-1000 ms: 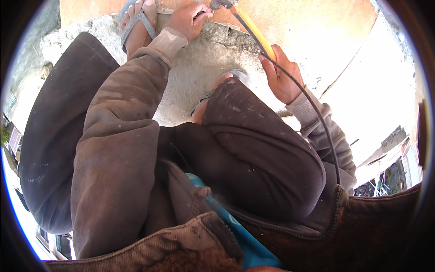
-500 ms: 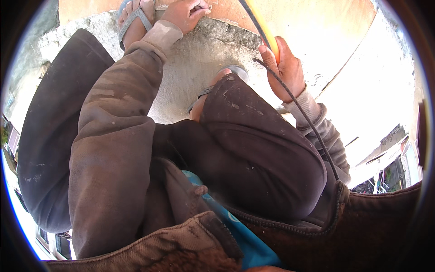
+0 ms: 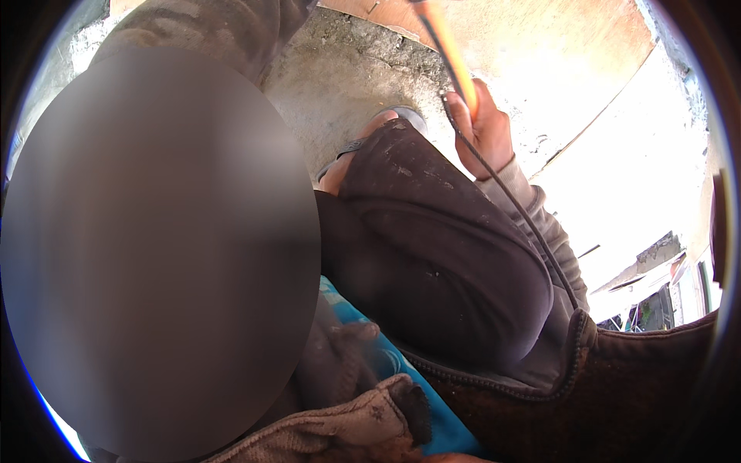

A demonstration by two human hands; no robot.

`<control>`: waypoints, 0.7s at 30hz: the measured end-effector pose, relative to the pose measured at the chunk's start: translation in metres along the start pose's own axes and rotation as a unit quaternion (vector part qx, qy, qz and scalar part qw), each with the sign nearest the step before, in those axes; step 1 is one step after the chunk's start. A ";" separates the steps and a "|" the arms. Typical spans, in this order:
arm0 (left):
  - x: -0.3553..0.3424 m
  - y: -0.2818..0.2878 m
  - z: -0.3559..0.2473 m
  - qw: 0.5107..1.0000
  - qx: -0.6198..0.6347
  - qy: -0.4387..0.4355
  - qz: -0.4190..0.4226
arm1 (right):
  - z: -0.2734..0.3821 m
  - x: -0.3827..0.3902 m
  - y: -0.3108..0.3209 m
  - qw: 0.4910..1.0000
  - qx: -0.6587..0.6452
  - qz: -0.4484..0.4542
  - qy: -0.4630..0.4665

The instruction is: The person installs a large wooden panel into a curved concrete opening. They position the panel, then repeatedly hammer nails along the edges to secure it in place.

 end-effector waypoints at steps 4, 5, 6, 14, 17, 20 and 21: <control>-0.007 -0.004 0.002 0.999 -0.011 0.004 0.030 | 0.004 -0.019 0.002 1.000 -0.012 0.003 0.002; -0.003 -0.007 0.002 0.999 -0.012 0.006 0.035 | 0.014 -0.017 0.011 0.997 -0.066 -0.023 0.025; -0.002 -0.009 0.005 0.999 -0.015 0.008 0.034 | 0.029 -0.011 0.022 0.984 -0.162 -0.059 0.047; -0.009 -0.004 0.009 0.997 -0.033 0.011 0.067 | -0.029 -0.019 -0.011 1.000 0.028 0.009 -0.005; -0.003 0.003 -0.005 0.996 -0.021 0.020 0.090 | -0.019 -0.018 0.017 0.995 -0.083 -0.042 -0.020; -0.002 -0.001 0.007 0.998 -0.027 0.015 0.054 | 0.037 -0.004 0.046 0.910 -0.395 -0.086 0.093; -0.003 -0.001 0.010 0.998 -0.031 0.021 0.059 | 0.052 -0.001 0.053 0.890 -0.429 -0.085 0.130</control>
Point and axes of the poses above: each hand's wrist, its own x-axis away from the middle knuckle, its own y-axis out of the back of the hand, z = x × y, the point moved 10 cm from there along -x, towards the middle knuckle, and after that the axes turned 14 degrees about -x, right-handed, at the moved point
